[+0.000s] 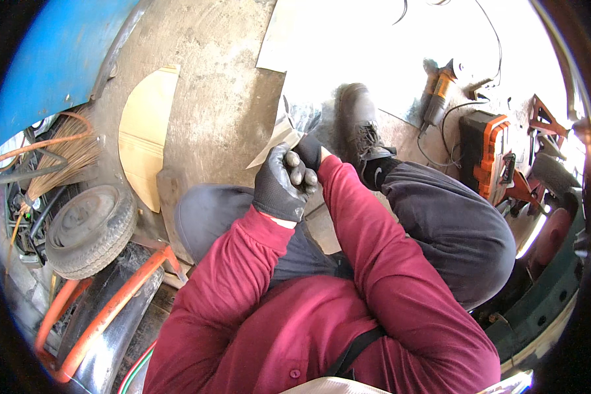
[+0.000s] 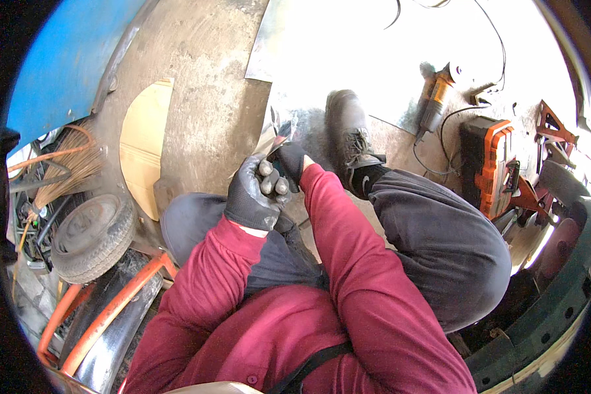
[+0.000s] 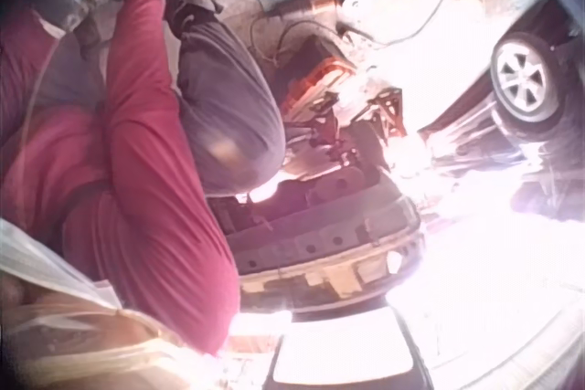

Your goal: The person sits on the floor and uses tin snips to cut a sheet of metal into a curved shape. After cutting, the person lifts the shaped metal piece and places it against a large curved metal component.

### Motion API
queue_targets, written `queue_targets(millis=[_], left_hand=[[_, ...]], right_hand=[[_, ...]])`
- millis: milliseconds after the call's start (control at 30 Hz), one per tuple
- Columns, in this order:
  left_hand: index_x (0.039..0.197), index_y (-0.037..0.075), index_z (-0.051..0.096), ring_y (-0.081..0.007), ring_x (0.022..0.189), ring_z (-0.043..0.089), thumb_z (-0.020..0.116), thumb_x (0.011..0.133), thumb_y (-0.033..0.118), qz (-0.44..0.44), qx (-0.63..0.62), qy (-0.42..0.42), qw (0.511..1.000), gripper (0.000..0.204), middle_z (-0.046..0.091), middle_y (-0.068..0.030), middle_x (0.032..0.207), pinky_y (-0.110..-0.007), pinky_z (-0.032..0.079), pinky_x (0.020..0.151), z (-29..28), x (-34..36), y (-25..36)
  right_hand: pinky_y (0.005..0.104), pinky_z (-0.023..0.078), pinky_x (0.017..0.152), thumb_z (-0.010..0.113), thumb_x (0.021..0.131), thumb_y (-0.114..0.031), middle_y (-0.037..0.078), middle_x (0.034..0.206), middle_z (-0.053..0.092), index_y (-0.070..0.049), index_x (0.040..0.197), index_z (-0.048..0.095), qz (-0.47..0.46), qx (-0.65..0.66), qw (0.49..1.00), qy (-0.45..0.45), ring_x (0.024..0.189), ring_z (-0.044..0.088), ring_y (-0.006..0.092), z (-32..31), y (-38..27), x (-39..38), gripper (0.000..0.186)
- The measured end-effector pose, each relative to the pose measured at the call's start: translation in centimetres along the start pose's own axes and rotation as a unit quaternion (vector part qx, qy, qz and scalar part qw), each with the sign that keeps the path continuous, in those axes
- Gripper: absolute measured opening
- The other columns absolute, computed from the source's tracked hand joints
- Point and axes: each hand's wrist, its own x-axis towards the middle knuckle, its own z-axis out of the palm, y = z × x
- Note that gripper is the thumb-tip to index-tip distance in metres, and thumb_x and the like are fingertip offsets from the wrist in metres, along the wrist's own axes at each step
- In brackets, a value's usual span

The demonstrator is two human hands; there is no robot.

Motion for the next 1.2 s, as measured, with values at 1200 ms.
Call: queue_targets(millis=[1200], left_hand=[[0.073,0.020,0.050,-0.0197,0.053,0.054,0.046,0.110,0.037,-0.029,-0.060,-0.012,0.998,0.041,0.037,0.0023,0.053,-0.034,0.042,0.054,2.1,-2.4,1.3]], right_hand=[[0.0388,0.054,0.069,0.059,0.098,-0.029,0.012,0.088,0.073,-0.001,0.106,0.073,0.101,0.149,0.983,0.024,0.075,0.067,0.0220,-1.7,-2.1,-0.4,0.032]])
